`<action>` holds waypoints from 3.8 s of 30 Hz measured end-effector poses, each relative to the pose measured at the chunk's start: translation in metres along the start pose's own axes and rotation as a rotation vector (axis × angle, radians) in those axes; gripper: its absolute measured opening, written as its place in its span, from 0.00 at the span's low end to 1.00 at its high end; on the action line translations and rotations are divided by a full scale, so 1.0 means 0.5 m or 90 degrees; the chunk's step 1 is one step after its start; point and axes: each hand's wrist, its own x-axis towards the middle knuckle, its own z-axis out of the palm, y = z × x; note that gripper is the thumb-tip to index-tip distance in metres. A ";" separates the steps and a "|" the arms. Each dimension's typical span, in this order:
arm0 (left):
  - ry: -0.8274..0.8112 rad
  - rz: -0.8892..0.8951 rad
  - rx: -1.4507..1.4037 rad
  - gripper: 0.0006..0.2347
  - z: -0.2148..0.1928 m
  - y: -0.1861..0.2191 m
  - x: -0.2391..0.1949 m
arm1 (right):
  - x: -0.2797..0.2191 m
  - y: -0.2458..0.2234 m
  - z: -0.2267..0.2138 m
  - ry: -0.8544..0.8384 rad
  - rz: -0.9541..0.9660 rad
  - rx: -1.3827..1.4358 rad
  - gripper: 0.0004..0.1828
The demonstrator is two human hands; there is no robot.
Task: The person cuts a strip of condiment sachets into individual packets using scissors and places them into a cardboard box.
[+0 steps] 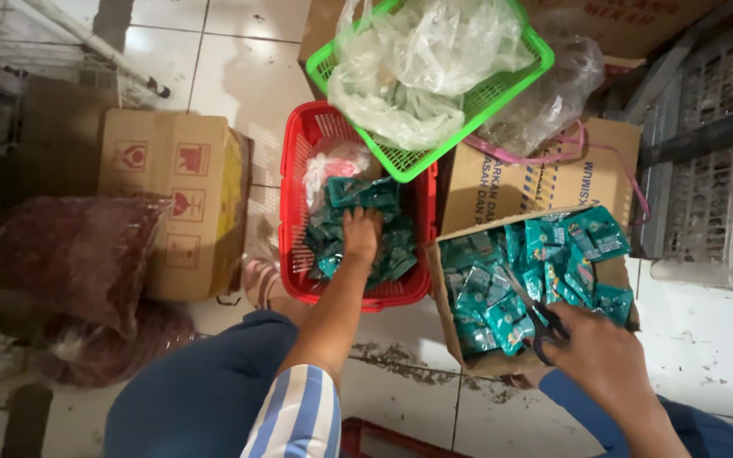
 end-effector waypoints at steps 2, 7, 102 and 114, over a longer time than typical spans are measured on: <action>0.012 0.020 0.010 0.09 0.001 -0.009 0.001 | -0.005 0.001 -0.001 -0.013 -0.002 0.008 0.28; 0.048 0.013 -0.064 0.06 -0.051 -0.039 -0.034 | -0.013 -0.017 -0.008 0.007 -0.042 0.025 0.29; -0.314 -0.186 -1.175 0.20 -0.648 0.229 -0.169 | -0.005 0.016 -0.009 -0.413 -0.253 0.567 0.31; -0.319 -0.141 -1.193 0.19 -0.673 0.238 -0.176 | -0.002 0.023 -0.001 -0.378 -0.273 0.551 0.31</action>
